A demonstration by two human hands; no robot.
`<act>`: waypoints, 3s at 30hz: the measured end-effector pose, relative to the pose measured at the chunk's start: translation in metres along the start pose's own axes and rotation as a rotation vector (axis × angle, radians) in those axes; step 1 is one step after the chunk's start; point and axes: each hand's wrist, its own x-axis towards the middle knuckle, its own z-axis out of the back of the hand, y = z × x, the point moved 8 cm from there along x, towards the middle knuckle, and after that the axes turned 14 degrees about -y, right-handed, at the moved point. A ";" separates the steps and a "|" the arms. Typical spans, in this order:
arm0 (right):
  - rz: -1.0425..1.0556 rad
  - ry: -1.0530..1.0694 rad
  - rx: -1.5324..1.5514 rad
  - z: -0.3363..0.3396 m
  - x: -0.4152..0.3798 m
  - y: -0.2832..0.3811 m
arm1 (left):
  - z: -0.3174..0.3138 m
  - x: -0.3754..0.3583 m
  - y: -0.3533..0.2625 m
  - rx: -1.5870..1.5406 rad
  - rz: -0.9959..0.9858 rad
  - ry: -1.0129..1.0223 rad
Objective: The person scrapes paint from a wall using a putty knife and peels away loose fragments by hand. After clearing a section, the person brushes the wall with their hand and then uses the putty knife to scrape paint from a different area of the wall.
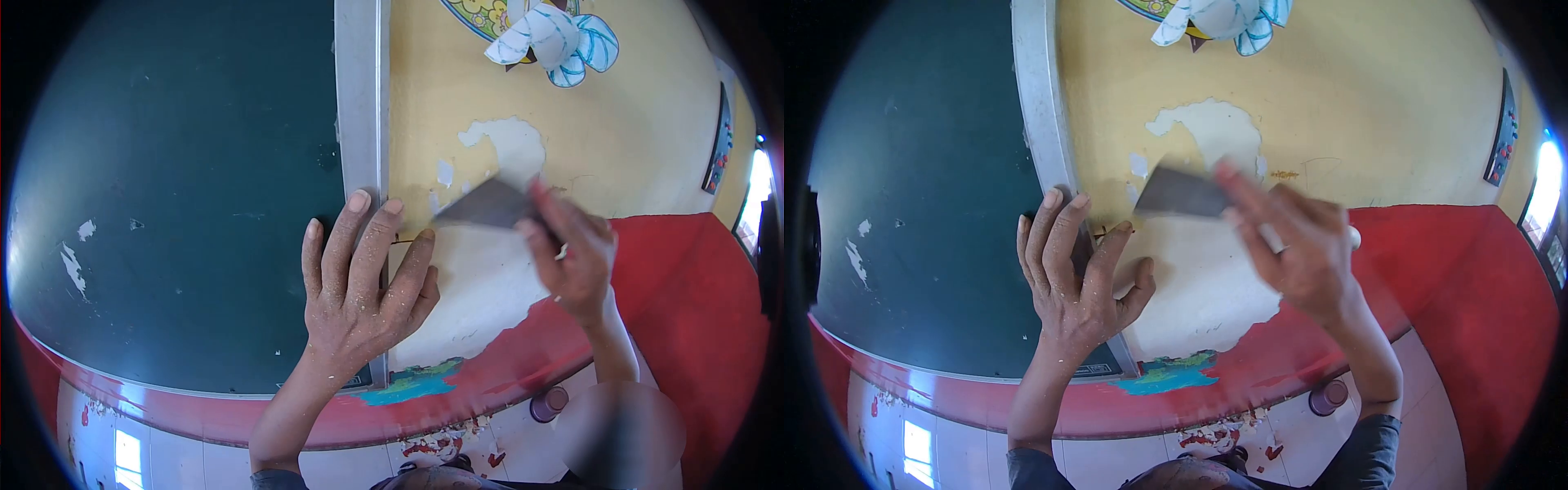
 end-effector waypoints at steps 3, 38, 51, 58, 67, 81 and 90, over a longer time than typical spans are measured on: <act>-0.141 -0.101 -0.009 0.009 0.005 -0.007 | 0.001 0.000 0.001 -0.016 0.002 -0.012; 0.112 0.261 -0.069 -0.012 0.005 0.012 | 0.001 -0.002 0.002 -0.058 0.020 -0.033; 0.159 0.138 -0.019 0.000 0.022 -0.006 | 0.003 -0.001 0.004 -0.040 0.058 -0.136; 0.105 0.269 -0.086 -0.001 0.020 -0.008 | 0.003 -0.002 0.004 -0.027 0.057 -0.131; 0.060 0.152 -0.109 0.009 0.022 -0.015 | 0.002 -0.002 0.004 -0.021 0.067 -0.132; -0.145 -0.046 -0.016 0.028 0.023 -0.032 | 0.001 -0.001 0.000 0.025 0.008 -0.037; -0.306 -0.117 0.173 0.026 0.025 -0.037 | 0.000 -0.003 0.002 0.023 0.035 -0.097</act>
